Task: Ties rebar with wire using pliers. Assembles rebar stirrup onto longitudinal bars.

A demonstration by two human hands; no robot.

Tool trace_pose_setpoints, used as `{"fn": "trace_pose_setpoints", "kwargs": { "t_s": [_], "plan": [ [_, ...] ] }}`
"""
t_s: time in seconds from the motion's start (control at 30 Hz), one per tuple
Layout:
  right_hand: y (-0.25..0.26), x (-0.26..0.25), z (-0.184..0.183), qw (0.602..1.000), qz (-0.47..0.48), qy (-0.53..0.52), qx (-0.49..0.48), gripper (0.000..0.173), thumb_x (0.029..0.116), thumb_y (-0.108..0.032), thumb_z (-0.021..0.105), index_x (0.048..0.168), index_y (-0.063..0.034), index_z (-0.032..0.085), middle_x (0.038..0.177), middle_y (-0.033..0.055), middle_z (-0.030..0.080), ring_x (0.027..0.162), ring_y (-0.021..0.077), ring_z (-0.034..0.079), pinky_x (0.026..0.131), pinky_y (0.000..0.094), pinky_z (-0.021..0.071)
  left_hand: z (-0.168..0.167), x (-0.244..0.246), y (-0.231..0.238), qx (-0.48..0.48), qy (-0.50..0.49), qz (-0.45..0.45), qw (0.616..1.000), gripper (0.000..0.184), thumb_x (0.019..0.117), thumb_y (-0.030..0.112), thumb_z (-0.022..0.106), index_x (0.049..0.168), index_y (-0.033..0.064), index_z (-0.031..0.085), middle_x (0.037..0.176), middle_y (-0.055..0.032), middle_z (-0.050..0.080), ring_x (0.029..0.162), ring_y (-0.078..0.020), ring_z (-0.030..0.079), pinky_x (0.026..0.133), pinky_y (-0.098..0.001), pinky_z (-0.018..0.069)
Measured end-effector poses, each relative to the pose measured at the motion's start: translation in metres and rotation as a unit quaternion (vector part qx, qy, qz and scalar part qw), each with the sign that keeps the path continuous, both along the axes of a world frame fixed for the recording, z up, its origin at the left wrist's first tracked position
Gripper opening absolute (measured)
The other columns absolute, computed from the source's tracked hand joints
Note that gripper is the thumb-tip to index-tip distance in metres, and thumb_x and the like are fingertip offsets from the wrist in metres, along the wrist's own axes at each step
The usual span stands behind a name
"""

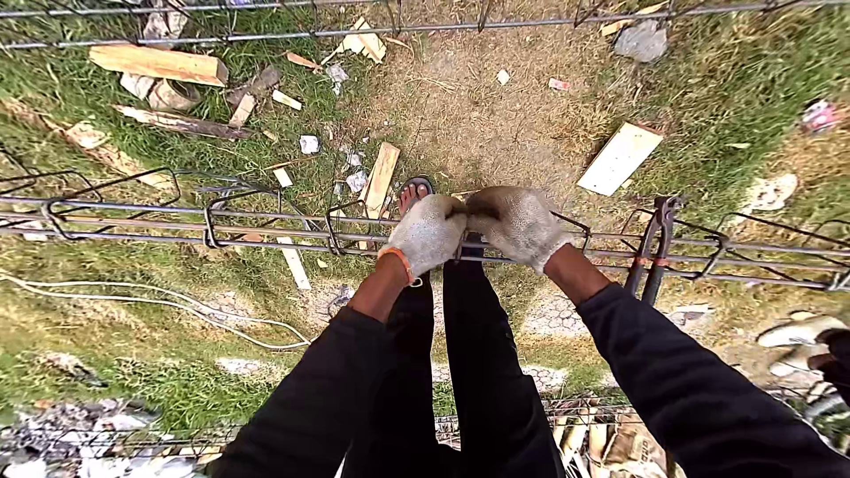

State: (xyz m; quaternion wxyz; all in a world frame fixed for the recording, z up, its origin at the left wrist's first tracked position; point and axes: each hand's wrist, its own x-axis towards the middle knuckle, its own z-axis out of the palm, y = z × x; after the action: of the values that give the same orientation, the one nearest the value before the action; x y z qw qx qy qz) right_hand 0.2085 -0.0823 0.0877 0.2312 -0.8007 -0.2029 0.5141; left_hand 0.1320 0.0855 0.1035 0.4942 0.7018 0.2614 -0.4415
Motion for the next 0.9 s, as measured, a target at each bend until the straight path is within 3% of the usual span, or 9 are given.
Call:
{"fn": "trace_pose_setpoints", "kwargs": {
  "t_s": [0.17, 0.3, 0.47, 0.57, 0.63, 0.7, 0.73, 0.8, 0.9],
  "plan": [
    [-0.004, -0.019, -0.004, 0.992, -0.047, -0.083, 0.088, 0.017, 0.0981, -0.025, 0.064, 0.101, -0.0151, 0.077, 0.098, 0.0016, 0.075, 0.093, 0.0155, 0.071, 0.086, 0.0437, 0.0586, -0.014, -0.003, 0.013, 0.033, -0.052, 0.046, 0.997, 0.014, 0.0944, 0.028, 0.067, 0.094, 0.0191, 0.078, 0.087, 0.0028, 0.074, 0.081, -0.0113, 0.070, 0.076, -0.0441, 0.0590],
    [-0.009, -0.030, -0.006, 0.984, -0.052, -0.128, 0.113, 0.017, 0.0995, -0.024, 0.063, 0.103, -0.0138, 0.076, 0.102, 0.0028, 0.075, 0.097, 0.0166, 0.071, 0.088, 0.0427, 0.0587, -0.022, 0.004, 0.018, 0.045, -0.086, 0.010, 0.995, 0.013, 0.0937, 0.026, 0.065, 0.091, 0.0211, 0.077, 0.086, 0.0049, 0.073, 0.080, -0.0096, 0.069, 0.074, -0.0437, 0.0568],
    [-0.009, -0.026, -0.003, 0.953, 0.102, -0.217, 0.183, 0.018, 0.0985, -0.014, 0.058, 0.106, -0.0063, 0.073, 0.098, 0.0158, 0.073, 0.095, 0.0352, 0.072, 0.083, 0.0548, 0.0571, -0.045, 0.024, 0.017, -0.065, -0.092, -0.058, 0.992, 0.011, 0.0946, 0.016, 0.067, 0.098, 0.0153, 0.077, 0.093, 0.0003, 0.073, 0.086, -0.0112, 0.069, 0.080, -0.0417, 0.0574],
    [-0.007, -0.006, -0.003, 0.938, 0.215, -0.174, 0.210, 0.014, 0.0980, -0.014, 0.060, 0.102, -0.0084, 0.072, 0.098, 0.0134, 0.072, 0.090, 0.0338, 0.071, 0.076, 0.0537, 0.0571, -0.054, 0.035, 0.023, -0.170, -0.072, -0.102, 0.978, 0.014, 0.0958, 0.010, 0.065, 0.105, 0.0112, 0.075, 0.093, -0.0027, 0.073, 0.080, -0.0107, 0.068, 0.073, -0.0342, 0.0584],
    [-0.005, 0.011, -0.005, 0.925, 0.265, -0.143, 0.232, 0.015, 0.1000, -0.016, 0.059, 0.104, -0.0126, 0.073, 0.112, 0.0092, 0.072, 0.094, 0.0299, 0.071, 0.073, 0.0508, 0.0577, -0.059, 0.038, 0.031, -0.203, -0.021, -0.072, 0.976, 0.019, 0.1023, 0.017, 0.061, 0.116, 0.0102, 0.072, 0.095, -0.0060, 0.074, 0.077, -0.0133, 0.072, 0.070, -0.0330, 0.0620],
    [-0.001, 0.023, -0.005, 0.918, 0.300, -0.105, 0.237, 0.017, 0.1026, -0.023, 0.059, 0.108, -0.0149, 0.073, 0.127, 0.0055, 0.069, 0.106, 0.0257, 0.070, 0.081, 0.0480, 0.0588, -0.056, 0.039, 0.034, -0.182, -0.004, 0.001, 0.983, 0.025, 0.1056, 0.028, 0.057, 0.120, 0.0138, 0.072, 0.097, -0.0047, 0.075, 0.078, -0.0132, 0.072, 0.071, -0.0332, 0.0622],
    [0.001, 0.026, -0.005, 0.917, 0.313, -0.085, 0.233, 0.018, 0.1027, -0.023, 0.059, 0.110, -0.0157, 0.074, 0.126, 0.0044, 0.069, 0.107, 0.0244, 0.069, 0.084, 0.0473, 0.0583, -0.052, 0.036, 0.034, -0.165, -0.009, 0.051, 0.985, 0.027, 0.1061, 0.027, 0.054, 0.123, 0.0135, 0.071, 0.100, -0.0044, 0.075, 0.081, -0.0129, 0.073, 0.074, -0.0324, 0.0621],
    [0.007, 0.030, -0.006, 0.915, 0.337, -0.068, 0.212, 0.019, 0.1031, -0.028, 0.059, 0.109, -0.0165, 0.074, 0.109, 0.0045, 0.072, 0.101, 0.0239, 0.070, 0.087, 0.0473, 0.0571, -0.048, 0.029, 0.033, -0.097, -0.071, 0.129, 0.984, 0.030, 0.1067, 0.023, 0.049, 0.127, 0.0097, 0.068, 0.105, -0.0047, 0.074, 0.086, -0.0124, 0.073, 0.078, -0.0325, 0.0617],
    [0.024, 0.032, 0.006, 0.933, 0.335, -0.059, 0.114, 0.019, 0.1009, -0.029, 0.062, 0.110, -0.0165, 0.072, 0.095, 0.0059, 0.073, 0.093, 0.0268, 0.070, 0.083, 0.0509, 0.0565, -0.035, 0.008, 0.025, 0.061, -0.170, 0.136, 0.974, 0.034, 0.1051, 0.023, 0.044, 0.126, 0.0115, 0.069, 0.110, -0.0027, 0.074, 0.097, -0.0108, 0.071, 0.089, -0.0381, 0.0591]
  ]
}}
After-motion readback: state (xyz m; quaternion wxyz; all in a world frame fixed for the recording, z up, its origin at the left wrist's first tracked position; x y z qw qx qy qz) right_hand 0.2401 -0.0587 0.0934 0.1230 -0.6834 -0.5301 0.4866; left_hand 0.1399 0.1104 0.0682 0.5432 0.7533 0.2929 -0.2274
